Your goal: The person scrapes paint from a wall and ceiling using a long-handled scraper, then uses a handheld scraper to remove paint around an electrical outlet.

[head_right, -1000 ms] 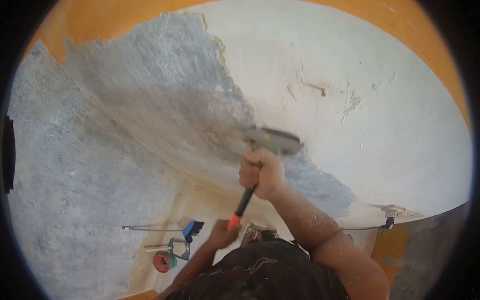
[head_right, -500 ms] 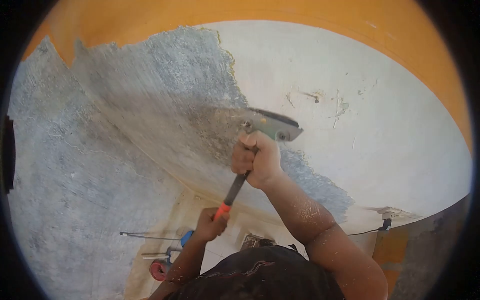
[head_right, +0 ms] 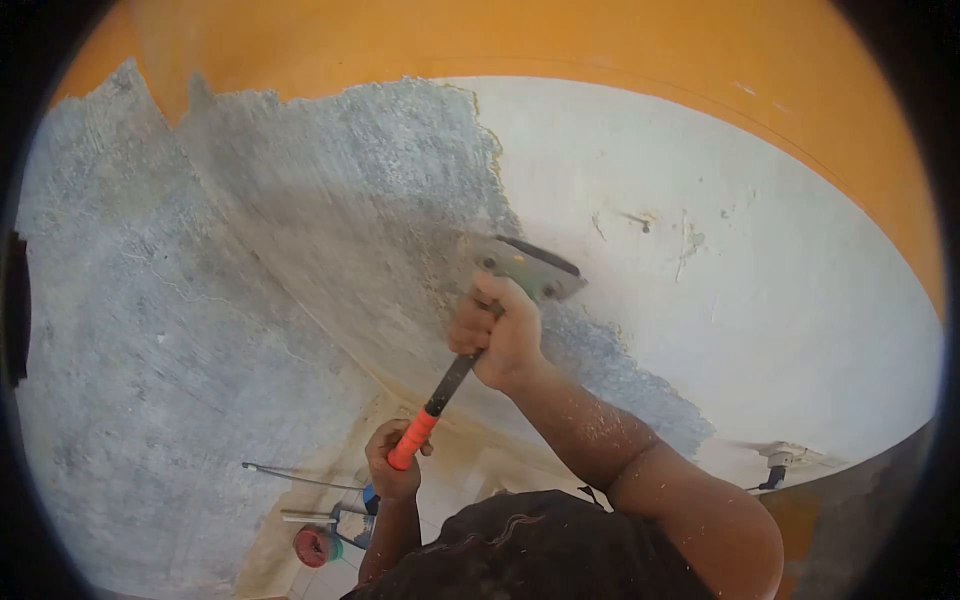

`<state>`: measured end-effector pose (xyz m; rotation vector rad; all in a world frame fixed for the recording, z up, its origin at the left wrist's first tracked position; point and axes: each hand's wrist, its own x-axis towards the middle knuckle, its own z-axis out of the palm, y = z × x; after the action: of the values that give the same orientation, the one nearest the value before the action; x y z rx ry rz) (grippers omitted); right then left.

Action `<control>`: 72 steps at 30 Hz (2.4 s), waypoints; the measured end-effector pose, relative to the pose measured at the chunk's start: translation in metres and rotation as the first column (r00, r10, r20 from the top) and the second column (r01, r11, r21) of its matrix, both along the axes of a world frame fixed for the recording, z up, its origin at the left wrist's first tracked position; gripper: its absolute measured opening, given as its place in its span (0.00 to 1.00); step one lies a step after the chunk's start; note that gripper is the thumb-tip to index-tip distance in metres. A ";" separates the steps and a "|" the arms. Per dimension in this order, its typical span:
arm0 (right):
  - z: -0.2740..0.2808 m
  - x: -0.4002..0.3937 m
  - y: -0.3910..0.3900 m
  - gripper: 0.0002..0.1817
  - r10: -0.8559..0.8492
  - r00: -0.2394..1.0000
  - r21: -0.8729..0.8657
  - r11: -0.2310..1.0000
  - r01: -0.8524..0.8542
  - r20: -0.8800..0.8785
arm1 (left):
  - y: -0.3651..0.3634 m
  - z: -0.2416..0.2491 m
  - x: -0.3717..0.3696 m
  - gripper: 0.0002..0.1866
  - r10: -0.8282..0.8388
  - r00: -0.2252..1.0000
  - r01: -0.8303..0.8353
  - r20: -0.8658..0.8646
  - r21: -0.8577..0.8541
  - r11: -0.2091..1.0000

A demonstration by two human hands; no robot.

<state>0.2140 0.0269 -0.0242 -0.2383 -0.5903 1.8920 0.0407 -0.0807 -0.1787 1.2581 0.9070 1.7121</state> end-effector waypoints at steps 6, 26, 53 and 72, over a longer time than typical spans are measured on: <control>-0.004 0.015 0.001 0.18 0.011 0.998 0.001 1.000 -0.011 -0.056 | 0.022 0.013 0.000 0.34 -0.095 0.985 0.063 0.145 0.210 0.976; -0.004 0.035 -0.002 0.19 0.069 0.993 0.043 0.996 -0.074 0.099 | -0.020 0.013 0.045 0.18 -0.160 0.959 0.231 0.235 -0.316 0.920; 0.004 0.024 0.004 0.17 -0.044 0.997 0.169 0.985 0.034 0.058 | 0.002 0.039 0.018 0.15 -0.168 0.941 0.281 0.294 -0.400 0.872; 0.011 0.027 -0.011 0.19 -0.139 0.976 -0.015 0.990 0.143 0.167 | -0.020 0.028 0.039 0.20 -0.217 0.830 0.470 0.513 -0.436 0.768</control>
<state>0.2414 0.0163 -0.0132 -0.4471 -0.6428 1.7542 0.0796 -0.1006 -0.1506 0.5683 0.7463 1.2219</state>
